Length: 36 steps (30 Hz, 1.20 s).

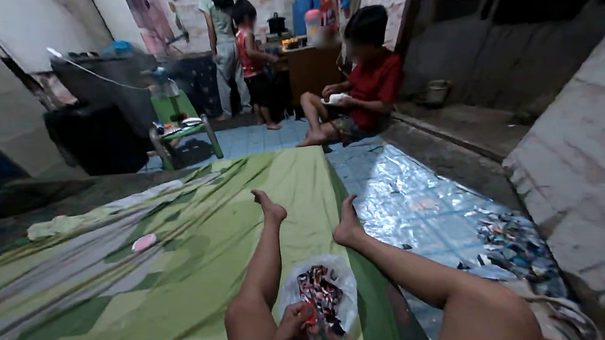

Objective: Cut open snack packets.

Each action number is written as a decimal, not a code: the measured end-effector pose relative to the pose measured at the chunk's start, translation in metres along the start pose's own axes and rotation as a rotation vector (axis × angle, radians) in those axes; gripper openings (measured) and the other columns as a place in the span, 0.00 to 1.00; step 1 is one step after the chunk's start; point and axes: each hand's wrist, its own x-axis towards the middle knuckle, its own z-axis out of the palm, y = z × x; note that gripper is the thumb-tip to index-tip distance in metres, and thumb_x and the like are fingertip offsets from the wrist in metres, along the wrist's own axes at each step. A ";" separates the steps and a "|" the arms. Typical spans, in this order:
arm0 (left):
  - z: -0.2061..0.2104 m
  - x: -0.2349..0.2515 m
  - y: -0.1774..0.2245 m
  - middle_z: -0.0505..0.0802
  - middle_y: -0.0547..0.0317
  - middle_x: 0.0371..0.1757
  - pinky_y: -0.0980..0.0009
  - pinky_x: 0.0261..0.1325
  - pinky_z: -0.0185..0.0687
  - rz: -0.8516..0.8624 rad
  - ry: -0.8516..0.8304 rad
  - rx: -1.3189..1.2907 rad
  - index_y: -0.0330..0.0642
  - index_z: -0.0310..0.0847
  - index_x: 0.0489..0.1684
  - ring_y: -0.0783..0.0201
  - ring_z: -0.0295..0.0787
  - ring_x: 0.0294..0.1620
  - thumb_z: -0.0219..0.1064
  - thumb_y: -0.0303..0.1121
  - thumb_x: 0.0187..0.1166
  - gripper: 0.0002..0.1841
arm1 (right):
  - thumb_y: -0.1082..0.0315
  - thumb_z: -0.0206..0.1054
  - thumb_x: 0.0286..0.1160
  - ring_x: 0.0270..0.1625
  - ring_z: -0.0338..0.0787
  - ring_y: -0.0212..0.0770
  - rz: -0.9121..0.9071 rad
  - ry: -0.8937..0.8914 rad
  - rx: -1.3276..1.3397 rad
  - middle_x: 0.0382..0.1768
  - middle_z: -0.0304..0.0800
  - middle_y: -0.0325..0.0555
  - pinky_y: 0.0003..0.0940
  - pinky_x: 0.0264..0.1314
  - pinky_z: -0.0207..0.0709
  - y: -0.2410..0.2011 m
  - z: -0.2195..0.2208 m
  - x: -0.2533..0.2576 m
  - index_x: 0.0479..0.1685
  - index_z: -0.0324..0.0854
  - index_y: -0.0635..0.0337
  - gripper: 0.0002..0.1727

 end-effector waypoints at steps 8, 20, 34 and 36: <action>-0.006 0.019 -0.010 0.90 0.62 0.27 0.75 0.27 0.84 -0.027 0.049 0.200 0.32 0.79 0.56 0.74 0.85 0.22 0.49 0.34 0.92 0.15 | 0.62 0.58 0.90 0.27 0.78 0.24 -0.201 -0.077 0.140 0.26 0.77 0.29 0.22 0.34 0.76 0.069 -0.035 0.041 0.49 0.77 0.57 0.09; -0.014 0.016 -0.011 0.89 0.71 0.21 0.75 0.26 0.85 -0.066 -0.079 0.223 0.48 0.76 0.39 0.75 0.86 0.20 0.37 0.37 0.92 0.19 | 0.59 0.61 0.88 0.36 0.79 0.30 -0.089 0.013 0.071 0.40 0.80 0.43 0.31 0.43 0.76 0.066 -0.033 0.030 0.64 0.72 0.67 0.20; -0.010 0.006 -0.022 0.85 0.69 0.47 0.80 0.49 0.85 0.149 0.145 0.181 0.27 0.61 0.73 0.83 0.86 0.42 0.44 0.23 0.88 0.18 | 0.75 0.70 0.77 0.37 0.87 0.45 -0.273 0.090 -0.139 0.43 0.88 0.64 0.42 0.47 0.81 0.079 -0.043 0.054 0.59 0.79 0.79 0.17; -0.008 0.005 -0.021 0.87 0.71 0.45 0.80 0.48 0.85 0.186 0.153 0.159 0.28 0.63 0.72 0.82 0.86 0.40 0.44 0.23 0.88 0.17 | 0.75 0.73 0.74 0.44 0.89 0.51 -0.311 0.114 -0.214 0.49 0.88 0.67 0.48 0.53 0.82 0.077 -0.042 0.053 0.62 0.80 0.77 0.20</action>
